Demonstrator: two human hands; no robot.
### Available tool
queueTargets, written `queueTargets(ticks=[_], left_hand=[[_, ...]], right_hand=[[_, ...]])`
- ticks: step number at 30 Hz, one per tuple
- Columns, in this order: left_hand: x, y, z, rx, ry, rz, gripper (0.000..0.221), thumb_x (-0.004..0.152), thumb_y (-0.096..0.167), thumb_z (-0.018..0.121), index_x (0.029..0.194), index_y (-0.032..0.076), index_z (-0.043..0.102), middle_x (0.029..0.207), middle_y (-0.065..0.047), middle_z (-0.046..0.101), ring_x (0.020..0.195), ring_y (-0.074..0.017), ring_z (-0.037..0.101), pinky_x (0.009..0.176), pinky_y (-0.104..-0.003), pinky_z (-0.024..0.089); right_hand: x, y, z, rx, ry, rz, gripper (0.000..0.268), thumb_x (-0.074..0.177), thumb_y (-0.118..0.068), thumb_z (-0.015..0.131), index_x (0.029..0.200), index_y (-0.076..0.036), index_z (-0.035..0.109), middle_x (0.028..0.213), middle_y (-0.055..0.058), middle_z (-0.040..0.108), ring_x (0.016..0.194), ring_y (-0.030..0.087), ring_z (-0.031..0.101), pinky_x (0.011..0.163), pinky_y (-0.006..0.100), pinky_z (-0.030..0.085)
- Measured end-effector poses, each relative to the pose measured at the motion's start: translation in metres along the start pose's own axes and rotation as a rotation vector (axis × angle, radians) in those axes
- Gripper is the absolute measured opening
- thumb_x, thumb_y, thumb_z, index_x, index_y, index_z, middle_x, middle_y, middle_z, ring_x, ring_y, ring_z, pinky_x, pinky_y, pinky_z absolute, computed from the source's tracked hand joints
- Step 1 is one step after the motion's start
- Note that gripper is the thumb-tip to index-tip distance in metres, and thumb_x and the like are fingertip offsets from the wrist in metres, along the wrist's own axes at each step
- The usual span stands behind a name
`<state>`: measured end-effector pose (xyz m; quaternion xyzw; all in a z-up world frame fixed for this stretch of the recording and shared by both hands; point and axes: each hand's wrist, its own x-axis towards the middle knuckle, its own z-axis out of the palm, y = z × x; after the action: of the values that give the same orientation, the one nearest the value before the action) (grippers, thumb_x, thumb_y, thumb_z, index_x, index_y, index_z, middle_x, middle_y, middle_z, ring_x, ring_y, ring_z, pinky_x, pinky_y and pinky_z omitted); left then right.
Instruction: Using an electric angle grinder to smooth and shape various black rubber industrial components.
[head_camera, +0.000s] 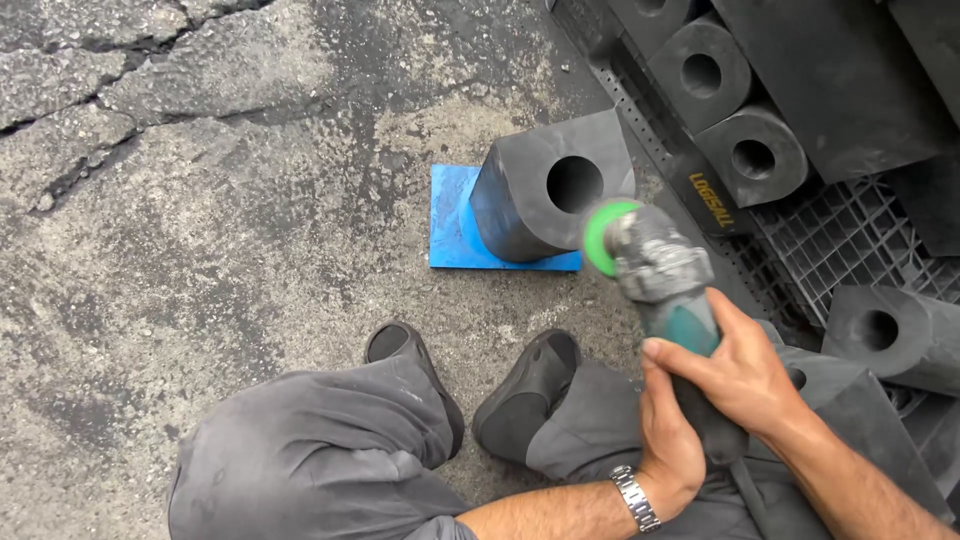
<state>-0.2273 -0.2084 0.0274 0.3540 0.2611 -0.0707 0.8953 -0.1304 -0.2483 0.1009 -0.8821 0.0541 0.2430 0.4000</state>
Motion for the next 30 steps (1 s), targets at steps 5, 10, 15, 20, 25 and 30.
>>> queueTargets(ticks=[5,10,15,20,25,30], left_hand=[[0.005,0.005,0.007,0.067,-0.079,-0.16,0.075,0.107,0.053,0.018,0.157,-0.001,0.032,0.161,-0.014,0.043,0.151,-0.0208,0.038,0.119,-0.028,0.03],[0.011,-0.016,-0.008,-0.07,0.045,-0.1,0.073,0.105,0.052,0.02,0.155,0.001,0.035,0.158,-0.012,0.047,0.148,-0.0218,0.043,0.118,-0.029,0.033],[0.007,0.013,0.001,-0.029,0.027,-0.075,0.074,0.108,0.051,0.02,0.147,-0.006,0.047,0.15,-0.019,0.053,0.141,-0.0266,0.049,0.114,-0.032,0.037],[0.005,0.012,0.003,0.049,0.004,-0.191,0.072,0.106,0.052,0.019,0.155,0.002,0.037,0.158,-0.011,0.046,0.148,-0.0202,0.042,0.117,-0.029,0.034],[0.02,0.002,-0.009,-0.053,0.097,-0.026,0.072,0.106,0.051,0.02,0.157,0.002,0.033,0.162,-0.012,0.042,0.153,-0.0217,0.038,0.12,-0.03,0.031],[0.014,0.022,-0.001,-0.185,-0.002,-0.013,0.074,0.112,0.049,0.019,0.144,-0.011,0.049,0.147,-0.029,0.053,0.138,-0.037,0.048,0.111,-0.037,0.039]], right_hand=[[0.002,0.005,-0.006,0.121,0.054,0.069,0.056,0.073,-0.025,0.082,0.119,0.0,0.061,0.099,0.006,0.073,0.087,0.012,0.065,0.075,0.03,0.055],[0.012,-0.02,0.01,-0.127,0.007,-0.017,0.057,0.071,-0.03,0.086,0.114,0.001,0.062,0.094,0.009,0.072,0.085,0.012,0.063,0.072,0.03,0.054],[0.009,-0.01,0.001,-0.03,0.009,0.015,0.057,0.073,-0.029,0.084,0.119,-0.002,0.063,0.099,0.008,0.072,0.087,0.011,0.062,0.076,0.031,0.054],[0.007,-0.015,0.002,0.036,0.008,0.058,0.059,0.073,-0.027,0.083,0.122,-0.002,0.062,0.103,0.008,0.074,0.091,0.011,0.066,0.079,0.031,0.055],[0.026,-0.045,0.02,-0.15,-0.067,-0.034,0.057,0.071,-0.026,0.085,0.118,-0.001,0.063,0.099,0.008,0.075,0.088,0.012,0.067,0.077,0.031,0.055],[0.014,-0.027,0.007,-0.006,0.0,0.024,0.056,0.074,-0.024,0.082,0.121,0.0,0.063,0.101,0.008,0.072,0.089,0.012,0.064,0.076,0.031,0.054]])
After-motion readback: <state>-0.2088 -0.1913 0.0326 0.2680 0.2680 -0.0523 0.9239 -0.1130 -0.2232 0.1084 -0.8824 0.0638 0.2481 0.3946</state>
